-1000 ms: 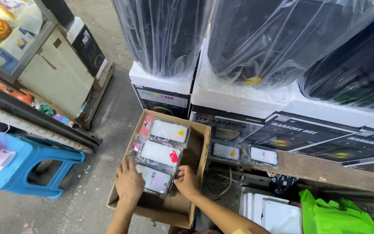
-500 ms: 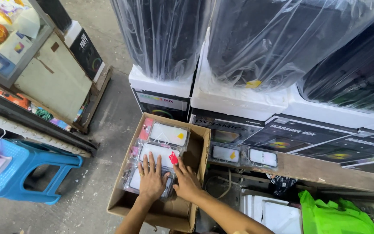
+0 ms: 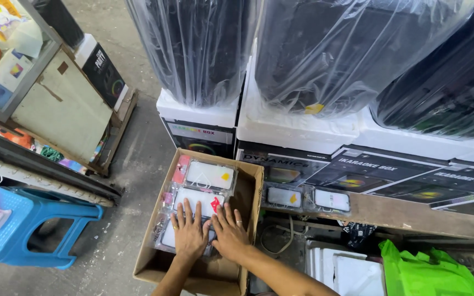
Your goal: Picking up and inspecting packaged mobile phone screen protectors from a cardboard box in a stockroom.
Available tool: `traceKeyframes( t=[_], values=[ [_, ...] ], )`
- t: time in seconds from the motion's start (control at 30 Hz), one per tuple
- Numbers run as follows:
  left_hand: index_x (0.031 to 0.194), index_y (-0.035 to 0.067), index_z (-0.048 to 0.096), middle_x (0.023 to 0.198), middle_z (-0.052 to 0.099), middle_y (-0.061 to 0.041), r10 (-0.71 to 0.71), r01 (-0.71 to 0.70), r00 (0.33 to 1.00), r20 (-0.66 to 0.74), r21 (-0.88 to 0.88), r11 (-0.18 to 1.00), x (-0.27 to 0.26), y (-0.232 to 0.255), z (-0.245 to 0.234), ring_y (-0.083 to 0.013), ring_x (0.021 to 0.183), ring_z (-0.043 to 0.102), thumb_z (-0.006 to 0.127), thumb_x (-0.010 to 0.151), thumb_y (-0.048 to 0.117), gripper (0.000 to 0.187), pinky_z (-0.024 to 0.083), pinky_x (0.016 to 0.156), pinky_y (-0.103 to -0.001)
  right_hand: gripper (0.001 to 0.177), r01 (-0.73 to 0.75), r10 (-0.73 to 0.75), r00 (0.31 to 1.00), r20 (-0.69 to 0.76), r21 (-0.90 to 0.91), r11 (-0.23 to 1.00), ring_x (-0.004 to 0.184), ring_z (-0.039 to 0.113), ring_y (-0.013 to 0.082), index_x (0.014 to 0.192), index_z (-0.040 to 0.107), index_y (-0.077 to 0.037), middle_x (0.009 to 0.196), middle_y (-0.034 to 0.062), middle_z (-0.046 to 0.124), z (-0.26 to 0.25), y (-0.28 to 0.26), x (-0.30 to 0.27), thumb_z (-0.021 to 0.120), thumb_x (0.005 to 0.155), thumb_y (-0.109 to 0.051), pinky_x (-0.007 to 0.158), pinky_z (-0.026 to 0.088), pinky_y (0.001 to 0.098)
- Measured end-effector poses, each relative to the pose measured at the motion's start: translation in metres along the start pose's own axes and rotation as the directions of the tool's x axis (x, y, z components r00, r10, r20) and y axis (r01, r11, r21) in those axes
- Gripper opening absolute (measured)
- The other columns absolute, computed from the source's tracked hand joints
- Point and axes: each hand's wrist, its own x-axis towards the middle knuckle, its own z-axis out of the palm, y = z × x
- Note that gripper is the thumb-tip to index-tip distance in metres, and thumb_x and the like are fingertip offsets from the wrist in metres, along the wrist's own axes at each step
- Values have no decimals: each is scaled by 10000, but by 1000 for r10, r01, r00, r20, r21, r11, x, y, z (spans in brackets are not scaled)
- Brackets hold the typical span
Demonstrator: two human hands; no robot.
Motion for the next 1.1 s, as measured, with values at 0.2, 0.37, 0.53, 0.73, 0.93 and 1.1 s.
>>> traceKeyframes(
  t=[0.2, 0.37, 0.53, 0.73, 0.93, 1.1],
  values=[
    [1557, 153, 328, 1640, 160, -245, -28, 28, 1000, 6, 8, 1000, 3, 1, 3, -459, 1500, 134, 368, 982, 534, 691, 73, 1189, -624, 871, -27, 32, 992, 123, -37, 999, 1554, 27, 453, 1554, 297, 35, 1670, 267, 130, -9, -4, 9, 723, 898, -348, 1226, 62, 621],
    [1553, 169, 335, 1645, 164, -232, -60, 61, 996, 61, -16, 998, 7, 0, 3, -456, 1503, 132, 375, 989, 535, 674, 72, 1193, -619, 798, -47, 39, 992, 120, 62, 997, 1566, 58, 418, 1532, 343, 8, 1672, 242, 146, -26, -1, 7, 715, 896, -299, 1212, 127, 629],
    [1537, 126, 375, 1635, 217, -247, -125, 127, 992, 22, -135, 983, 15, 11, -13, -481, 1500, 162, 421, 992, 495, 661, 108, 1196, -629, 794, -50, 59, 998, -31, 237, 970, 1546, 151, 401, 1542, 358, -29, 1665, 216, 202, -45, 8, 2, 714, 865, -244, 1195, 200, 621],
    [1493, -49, 402, 1617, 272, -314, -114, 48, 984, -136, -415, 909, 43, 65, -34, -516, 1474, 220, 561, 981, 339, 662, 215, 1185, -575, 675, -69, 184, 961, -205, 468, 881, 1504, 295, 408, 1477, 451, -25, 1627, 237, 296, -58, 45, -16, 732, 888, -198, 1220, 299, 467],
    [1444, -41, 456, 1529, 379, -294, 25, -91, 993, -118, -594, 800, 68, 156, -37, -495, 1413, 312, 652, 919, 242, 628, 281, 1173, -548, 542, -59, 269, 908, -321, 538, 841, 1449, 444, 346, 1375, 600, -69, 1490, 163, 547, -74, 109, -66, 744, 857, -141, 1165, 406, 434],
    [1347, -11, 558, 1257, 638, -248, 71, 8, 994, 84, -700, 714, 80, 214, 1, -407, 1181, 600, 673, 901, 171, 495, 496, 982, -455, 485, -356, 581, 752, -312, 549, 756, 1301, 555, 334, 1259, 642, -49, 1355, 160, 618, -63, 184, -120, 794, 820, -186, 1108, 442, 401]
  ],
)
